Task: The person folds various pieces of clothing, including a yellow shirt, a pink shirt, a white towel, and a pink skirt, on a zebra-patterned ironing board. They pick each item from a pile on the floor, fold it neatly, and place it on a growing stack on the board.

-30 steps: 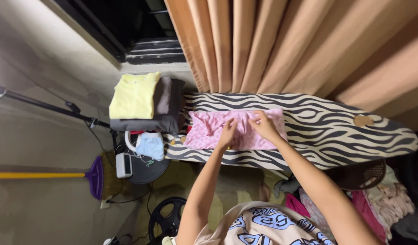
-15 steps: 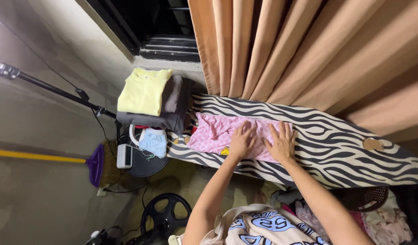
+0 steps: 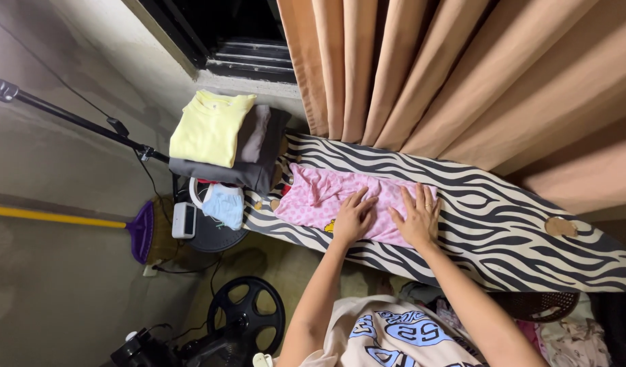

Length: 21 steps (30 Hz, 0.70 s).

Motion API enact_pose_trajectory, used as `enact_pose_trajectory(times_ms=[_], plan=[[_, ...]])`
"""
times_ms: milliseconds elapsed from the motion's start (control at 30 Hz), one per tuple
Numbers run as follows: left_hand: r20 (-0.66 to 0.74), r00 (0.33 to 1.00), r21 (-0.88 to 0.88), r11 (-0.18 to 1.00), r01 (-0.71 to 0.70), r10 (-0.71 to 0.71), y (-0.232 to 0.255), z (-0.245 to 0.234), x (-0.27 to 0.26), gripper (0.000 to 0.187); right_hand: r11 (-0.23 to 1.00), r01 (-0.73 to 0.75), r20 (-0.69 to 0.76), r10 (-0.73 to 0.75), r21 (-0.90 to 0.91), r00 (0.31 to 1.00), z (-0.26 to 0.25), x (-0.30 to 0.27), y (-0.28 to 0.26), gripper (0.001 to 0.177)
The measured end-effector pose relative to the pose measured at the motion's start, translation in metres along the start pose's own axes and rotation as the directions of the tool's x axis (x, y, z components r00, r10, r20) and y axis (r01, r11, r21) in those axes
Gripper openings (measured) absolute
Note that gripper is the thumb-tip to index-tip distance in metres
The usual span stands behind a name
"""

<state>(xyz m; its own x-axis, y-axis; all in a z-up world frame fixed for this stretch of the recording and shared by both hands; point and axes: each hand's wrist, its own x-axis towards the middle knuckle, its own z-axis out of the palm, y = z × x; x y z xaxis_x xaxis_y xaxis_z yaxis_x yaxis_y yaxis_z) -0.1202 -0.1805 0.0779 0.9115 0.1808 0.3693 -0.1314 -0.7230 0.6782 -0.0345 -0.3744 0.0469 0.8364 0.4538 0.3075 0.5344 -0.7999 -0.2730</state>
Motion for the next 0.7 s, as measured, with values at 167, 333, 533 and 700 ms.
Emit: enact_pose_trajectory(times_ms=[167, 333, 533, 700], plan=[[-0.004, 1.0, -0.011, 1.0, 0.029, -0.029, -0.001, 0.003, -0.003, 0.036, 1.0, 0.002, -0.005, -0.002, 0.02, 1.0, 0.002, -0.002, 0.001, 0.071], [0.035, 0.999, -0.088, 0.996, 0.023, -0.02, -0.024, 0.014, -0.005, 0.041, 1.0, 0.01, -0.019, -0.01, -0.01, 1.0, 0.007, -0.002, 0.004, 0.07], [0.182, 0.982, -0.171, 0.985, -0.02, 0.052, -0.06, 0.021, -0.006, 0.052, 0.964, -0.246, -0.097, 0.256, 0.106, 0.962, -0.003, -0.014, 0.0, 0.077], [0.147, 0.964, 0.266, 0.929, -0.256, 0.223, -0.057, -0.013, 0.002, 0.065, 0.671, -0.721, 0.284, 0.667, 0.174, 0.689, -0.007, -0.001, 0.028, 0.082]])
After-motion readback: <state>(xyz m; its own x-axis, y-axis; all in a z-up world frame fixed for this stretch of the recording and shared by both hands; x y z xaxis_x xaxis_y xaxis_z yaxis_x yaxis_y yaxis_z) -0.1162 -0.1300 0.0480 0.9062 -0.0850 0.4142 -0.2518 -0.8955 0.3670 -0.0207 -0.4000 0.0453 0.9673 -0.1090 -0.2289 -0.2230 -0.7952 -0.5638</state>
